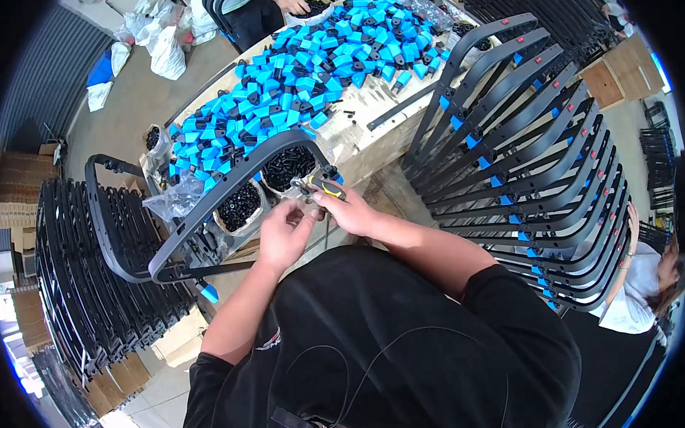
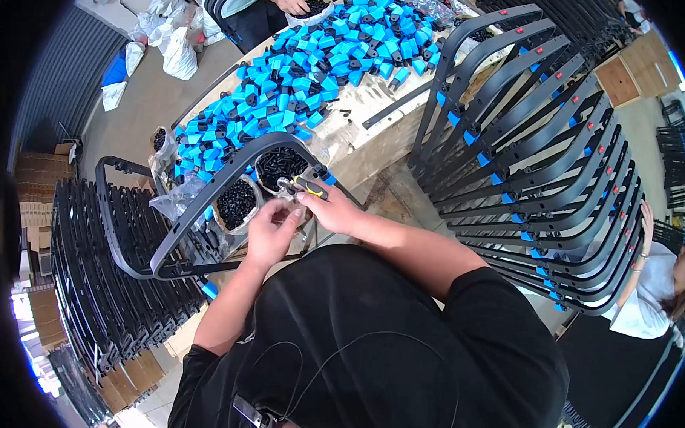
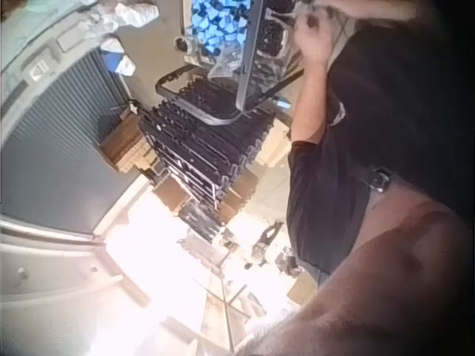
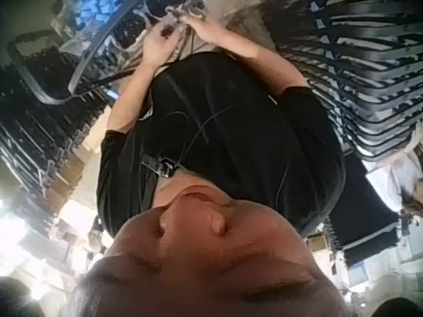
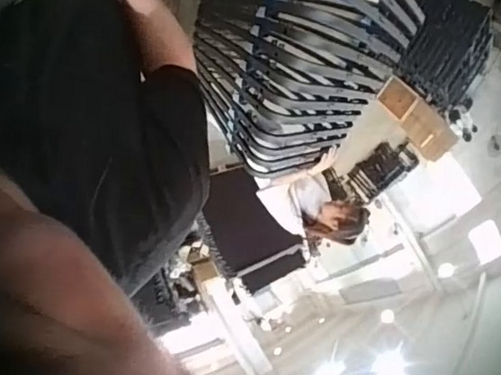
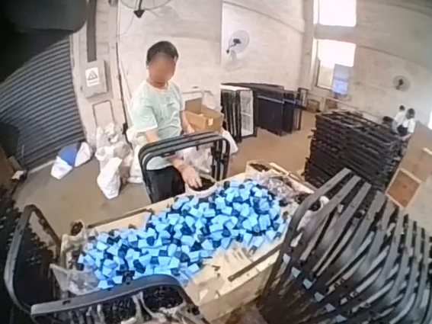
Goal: Assembling plastic caps and bushings onto a metal frame.
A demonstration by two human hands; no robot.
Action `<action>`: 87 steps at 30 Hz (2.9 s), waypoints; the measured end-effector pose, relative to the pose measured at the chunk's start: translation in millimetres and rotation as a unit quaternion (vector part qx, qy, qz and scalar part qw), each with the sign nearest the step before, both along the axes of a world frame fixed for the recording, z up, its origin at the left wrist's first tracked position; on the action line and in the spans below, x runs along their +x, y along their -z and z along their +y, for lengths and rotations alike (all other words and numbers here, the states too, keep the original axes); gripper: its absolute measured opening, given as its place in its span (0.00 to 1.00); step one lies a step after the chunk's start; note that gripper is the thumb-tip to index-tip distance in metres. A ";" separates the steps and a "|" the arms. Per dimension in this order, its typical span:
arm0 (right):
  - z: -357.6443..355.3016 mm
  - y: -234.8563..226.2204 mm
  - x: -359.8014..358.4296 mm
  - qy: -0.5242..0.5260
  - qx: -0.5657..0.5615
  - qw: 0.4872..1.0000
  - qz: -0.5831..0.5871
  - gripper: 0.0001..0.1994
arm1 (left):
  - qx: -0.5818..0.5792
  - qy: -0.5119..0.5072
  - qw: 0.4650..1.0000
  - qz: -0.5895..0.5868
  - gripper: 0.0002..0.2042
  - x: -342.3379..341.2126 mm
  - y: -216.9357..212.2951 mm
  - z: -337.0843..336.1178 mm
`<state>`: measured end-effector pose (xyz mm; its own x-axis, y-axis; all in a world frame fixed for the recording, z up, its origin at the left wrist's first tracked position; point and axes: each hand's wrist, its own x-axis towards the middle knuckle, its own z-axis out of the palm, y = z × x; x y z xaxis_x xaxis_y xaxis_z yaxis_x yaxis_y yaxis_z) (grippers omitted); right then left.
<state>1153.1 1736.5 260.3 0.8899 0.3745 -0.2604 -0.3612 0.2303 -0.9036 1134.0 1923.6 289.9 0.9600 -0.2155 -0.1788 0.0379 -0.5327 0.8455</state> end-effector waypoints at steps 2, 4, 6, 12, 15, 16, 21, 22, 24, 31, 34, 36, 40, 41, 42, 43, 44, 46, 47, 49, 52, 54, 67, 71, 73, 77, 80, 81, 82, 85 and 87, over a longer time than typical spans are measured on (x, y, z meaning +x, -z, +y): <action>-7.7 9.5 -3.2 -0.030 -0.065 0.995 -0.073 0.19 | -0.100 -0.017 0.995 0.021 0.18 2.5 9.0 -9.0; -3.6 15.9 -6.9 -0.008 -0.098 0.982 -0.158 0.21 | -0.099 -0.051 0.993 0.047 0.17 6.0 26.4 -17.0; -12.0 17.0 -4.0 -0.034 -0.125 0.983 -0.130 0.24 | 0.061 -0.073 0.991 0.092 0.15 16.1 29.4 -21.4; -66.7 20.1 10.6 0.053 -0.311 0.942 -0.112 0.24 | -0.007 -0.125 0.990 0.057 0.13 24.1 45.5 -21.2; -79.3 40.5 24.5 0.143 -0.364 0.910 -0.140 0.20 | -0.049 -0.109 0.973 0.196 0.15 34.2 43.4 -33.6; -79.8 42.3 32.6 0.145 -0.325 0.928 -0.109 0.19 | -0.083 -0.127 0.966 0.211 0.15 35.5 52.5 -37.5; -80.3 63.3 57.8 0.185 -0.089 0.977 0.056 0.12 | -0.182 -0.130 0.948 0.227 0.12 40.0 52.7 -66.3; -78.4 68.3 60.0 0.186 -0.087 0.977 0.058 0.12 | -0.202 -0.138 0.941 0.234 0.12 40.3 50.3 -69.2; -73.0 79.3 62.9 0.194 -0.034 0.976 0.089 0.11 | -0.226 -0.134 0.936 0.233 0.11 41.8 48.4 -71.6; -66.8 95.7 74.8 0.173 -0.027 0.976 0.131 0.14 | -0.280 -0.133 0.900 0.307 0.10 49.6 41.7 -68.2; -75.3 93.2 83.5 0.145 -0.041 0.977 0.151 0.19 | -0.338 -0.149 0.873 0.319 0.09 56.6 38.7 -62.8; -87.7 98.9 93.0 0.062 -0.183 0.980 0.050 0.26 | -0.350 -0.161 0.866 0.319 0.09 58.1 36.4 -64.2; -94.2 97.4 99.1 0.052 -0.188 0.981 0.015 0.30 | -0.264 -0.115 0.914 0.285 0.08 53.1 41.0 -73.0; -96.2 99.7 105.6 0.032 -0.263 0.964 -0.010 0.28 | -0.213 -0.085 0.936 0.266 0.08 46.7 44.7 -76.9; -98.1 102.3 108.8 0.011 -0.336 0.941 -0.034 0.27 | -0.237 -0.087 0.947 0.199 0.08 37.8 61.5 -82.3; -95.3 90.7 109.0 0.006 -0.336 0.941 -0.035 0.27 | -0.237 -0.093 0.947 0.198 0.08 33.2 73.3 -79.2; -92.1 66.4 109.8 -0.033 -0.288 0.955 0.061 0.25 | -0.190 -0.100 0.956 0.201 0.08 30.3 83.4 -75.5; -90.6 50.0 114.1 -0.064 -0.241 0.955 0.158 0.23 | -0.101 -0.102 0.969 0.199 0.09 33.5 84.3 -79.3; -89.9 51.3 115.9 -0.067 -0.259 0.949 0.167 0.22 | -0.103 -0.099 0.969 0.202 0.09 39.1 69.3 -84.7; -90.3 56.5 117.0 -0.074 -0.278 0.941 0.176 0.22 | 0.070 -0.021 0.957 0.282 0.09 51.4 32.3 -93.7; -90.9 91.0 120.8 -0.035 -0.237 0.959 0.153 0.24 | -0.171 -0.111 0.911 0.358 0.09 61.6 36.6 -82.7; -98.6 115.6 116.8 0.030 -0.238 0.970 0.035 0.25 | -0.437 -0.185 0.758 0.448 0.07 77.9 29.8 -71.4; -86.9 54.0 101.5 -0.003 -0.167 0.967 0.192 0.21 | -0.572 -0.156 0.599 0.538 0.10 81.1 48.3 -46.7; -69.9 63.1 96.3 0.038 -0.322 0.941 0.099 0.30 | -0.054 -0.009 0.968 0.245 0.08 47.4 46.5 -86.8; -66.3 67.3 95.3 0.076 -0.367 0.926 0.050 0.35 | 0.102 0.047 0.956 0.271 0.08 62.8 46.3 -88.7; -69.7 95.7 89.0 0.073 -0.330 0.941 0.004 0.36 | -0.587 -0.083 0.552 0.587 0.05 87.5 41.0 -49.0; -67.0 78.7 86.4 0.087 -0.335 0.938 0.010 0.36 | -0.355 -0.119 0.837 0.398 0.06 53.1 51.1 -76.2; -59.8 73.9 88.1 0.078 -0.333 0.940 0.006 0.36 | -0.358 -0.127 0.837 0.394 0.06 51.0 74.7 -71.4; -60.8 69.5 89.5 0.067 -0.344 0.936 0.023 0.36 | -0.103 -0.049 0.946 0.302 0.07 53.2 101.3 -72.9; -66.6 81.0 88.0 0.073 -0.349 0.934 0.024 0.35 | -0.005 -0.007 0.958 0.287 0.09 67.0 68.3 -79.7; -70.1 84.1 90.1 0.086 -0.344 0.935 0.007 0.35 | -0.328 -0.094 0.817 0.465 0.11 76.4 19.6 -78.7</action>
